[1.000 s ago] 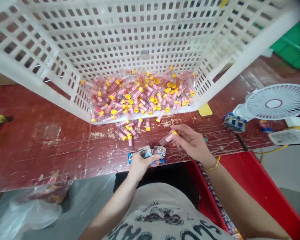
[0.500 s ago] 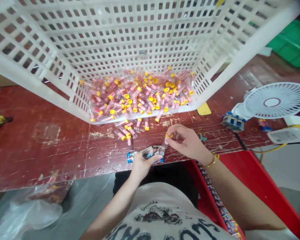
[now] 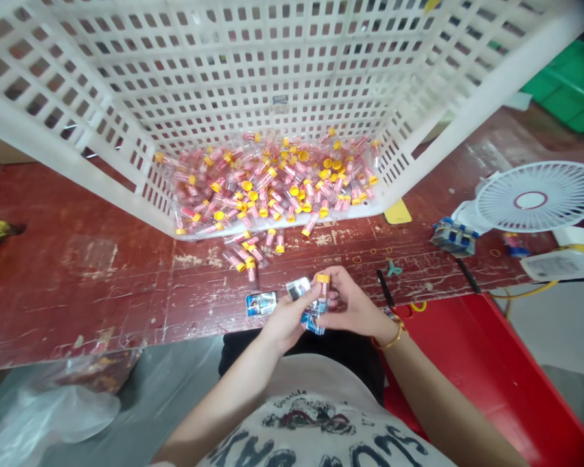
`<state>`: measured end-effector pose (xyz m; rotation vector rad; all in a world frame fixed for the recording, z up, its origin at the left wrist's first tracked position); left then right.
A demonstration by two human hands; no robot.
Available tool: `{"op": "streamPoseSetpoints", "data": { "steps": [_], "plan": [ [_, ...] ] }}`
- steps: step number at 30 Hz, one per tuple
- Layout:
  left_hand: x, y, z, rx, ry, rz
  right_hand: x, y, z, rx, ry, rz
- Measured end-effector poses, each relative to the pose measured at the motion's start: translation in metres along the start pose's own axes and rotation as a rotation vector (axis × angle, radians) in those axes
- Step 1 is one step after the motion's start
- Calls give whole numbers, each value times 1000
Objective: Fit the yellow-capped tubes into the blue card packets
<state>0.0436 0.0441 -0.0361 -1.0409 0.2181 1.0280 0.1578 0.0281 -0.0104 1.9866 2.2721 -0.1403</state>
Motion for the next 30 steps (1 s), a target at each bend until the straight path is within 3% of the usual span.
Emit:
{"op": "streamPoseSetpoints", "data": {
  "steps": [2, 5, 9, 13, 24, 30],
  "plan": [
    [5, -4, 1, -41, 13, 14, -9, -8, 4, -101, 15, 12],
    [7, -7, 3, -33, 25, 51, -15, -10, 3, -251, 69, 155],
    [2, -7, 7, 49, -9, 67, -13, -4, -5, -274, 185, 281],
    [-6, -7, 6, 121, -19, 45, -13, -1, -5, -231, 205, 285],
    [-8, -14, -1, 45, 1, 33, -19, -5, -7, -237, 256, 388],
    [-9, -13, 0, 42, -26, 37, -18, -5, -8, -205, 260, 379]
  ]
}}
Point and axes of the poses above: each hand's wrist, its own x-axis towards the middle knuckle, its own y-axis out of the back of the hand, z = x × y, the point moved 5 cm from there along x, towards the middle knuckle, and after that the axes turned 2 degrees about -y, right-handed, at the moved point
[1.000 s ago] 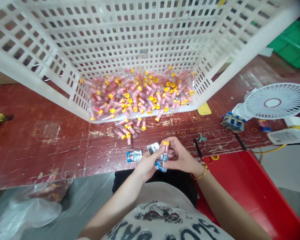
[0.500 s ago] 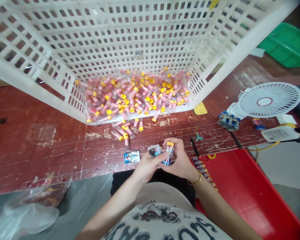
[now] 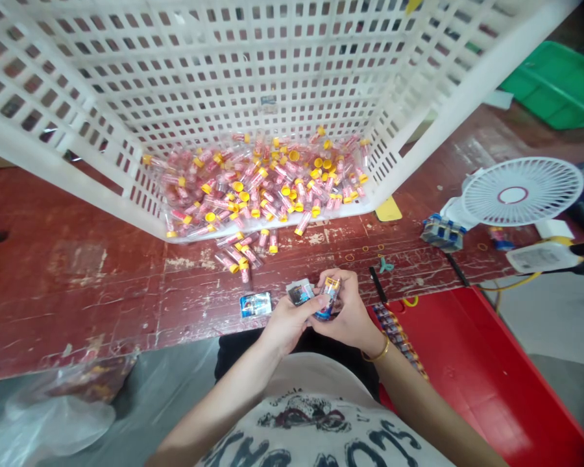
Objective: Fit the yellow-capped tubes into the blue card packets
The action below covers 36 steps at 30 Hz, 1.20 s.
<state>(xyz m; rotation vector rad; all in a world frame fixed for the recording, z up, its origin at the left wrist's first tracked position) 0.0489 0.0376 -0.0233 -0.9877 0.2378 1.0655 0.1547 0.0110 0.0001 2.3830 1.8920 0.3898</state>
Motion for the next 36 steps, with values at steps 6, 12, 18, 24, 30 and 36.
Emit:
{"op": "streamPoseSetpoints", "data": {
  "steps": [6, 12, 18, 24, 30, 36],
  "plan": [
    [4, 5, 2, 127, -102, -7, 1, 8, 4, 103, -122, -93],
    [4, -8, -17, 316, 39, -190, -55, 118, 61, 106, -446, 405],
    [6, -18, -41, 579, 164, -364, -265, 266, 124, -379, -1049, 957],
    [5, -25, -41, 614, 133, -321, -368, 238, 176, -337, -1468, 785],
    [5, -20, -40, 531, 164, -312, -369, 219, 189, -281, -1561, 604],
    [9, -8, -37, 548, 107, -234, -307, 264, 137, -605, -1241, 716]
  ]
}}
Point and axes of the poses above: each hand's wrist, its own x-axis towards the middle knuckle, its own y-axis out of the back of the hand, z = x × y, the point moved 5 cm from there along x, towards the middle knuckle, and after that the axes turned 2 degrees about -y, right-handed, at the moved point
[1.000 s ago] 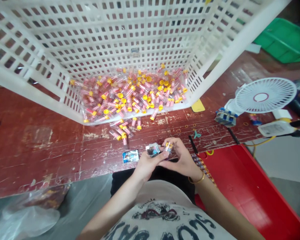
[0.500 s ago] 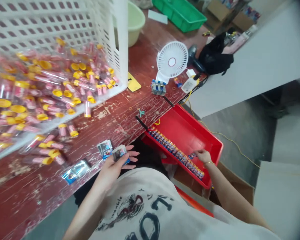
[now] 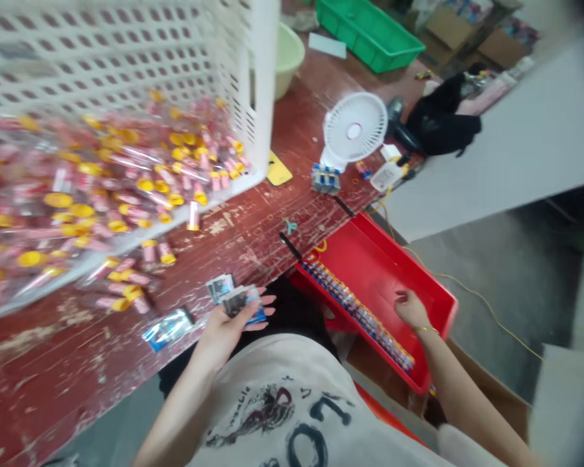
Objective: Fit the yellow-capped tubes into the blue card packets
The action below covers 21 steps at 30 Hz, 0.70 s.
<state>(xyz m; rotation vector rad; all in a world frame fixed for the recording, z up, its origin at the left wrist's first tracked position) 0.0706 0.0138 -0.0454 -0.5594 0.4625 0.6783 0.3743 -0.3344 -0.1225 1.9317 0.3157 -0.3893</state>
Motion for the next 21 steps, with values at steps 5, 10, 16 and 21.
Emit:
{"op": "streamPoseSetpoints", "data": {
  "steps": [5, 10, 16, 21],
  "plan": [
    [-3, 20, 5, -85, -18, 118, -60, -30, -200, 205, 923, 64],
    [-16, 46, 13, -112, -99, 275, -173, -130, -382, 172, 1447, -179],
    [-32, 65, 14, -160, -104, 337, -205, -209, -448, -135, 1285, -134],
    [-31, 75, 16, -259, -71, 418, -201, -188, -419, -40, 1339, -309]
  ]
}}
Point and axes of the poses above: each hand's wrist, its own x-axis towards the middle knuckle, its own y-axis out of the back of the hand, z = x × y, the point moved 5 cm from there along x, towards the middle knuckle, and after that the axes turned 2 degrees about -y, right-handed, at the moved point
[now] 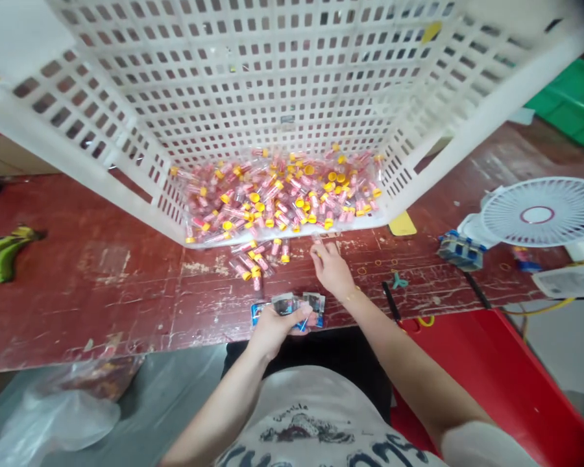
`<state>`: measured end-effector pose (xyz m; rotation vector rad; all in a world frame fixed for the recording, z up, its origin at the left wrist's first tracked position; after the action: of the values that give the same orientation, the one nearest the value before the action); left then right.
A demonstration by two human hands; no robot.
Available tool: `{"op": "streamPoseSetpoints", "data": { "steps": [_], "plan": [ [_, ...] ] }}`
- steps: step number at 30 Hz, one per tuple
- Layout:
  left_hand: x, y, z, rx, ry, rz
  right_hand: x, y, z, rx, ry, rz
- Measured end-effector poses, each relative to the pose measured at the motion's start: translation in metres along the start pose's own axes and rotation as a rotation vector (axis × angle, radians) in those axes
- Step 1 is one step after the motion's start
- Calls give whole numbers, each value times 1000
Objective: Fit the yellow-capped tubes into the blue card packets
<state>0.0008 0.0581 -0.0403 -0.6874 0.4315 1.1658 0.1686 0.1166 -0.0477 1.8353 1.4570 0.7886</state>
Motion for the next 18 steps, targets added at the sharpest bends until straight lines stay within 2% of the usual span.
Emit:
{"op": "streamPoseSetpoints", "data": {
  "steps": [4, 6, 9, 11, 14, 18],
  "plan": [
    [7, -6, 1, -20, 12, -29, -39, 35, 6, 555, -15, -119],
    [8, -10, 2, -8, -8, -39, -51, 57, 6, 675, -61, -111],
    [8, -14, 3, 8, -58, -46, -55, 85, -5, 627, -37, -83],
    [8, -18, 4, 25, -88, -94, -53, 95, -17, 542, 25, -113],
    [7, -20, 4, 69, -111, -153, -49, 95, -32, 438, 130, -216],
    [9, -18, 1, 104, -76, -132, -44, 83, -40, 402, 190, -358]
  ]
}}
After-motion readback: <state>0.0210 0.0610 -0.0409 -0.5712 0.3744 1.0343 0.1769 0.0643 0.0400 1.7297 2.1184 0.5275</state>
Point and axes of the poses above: each hand's wrist, its own x-axis towards the middle knuckle, its own y-axis out of the back of the hand, z = x × y, the point moved 5 cm from there along x, towards the middle knuckle, and after that the axes turned 2 degrees about -y, right-handed, at the moved point
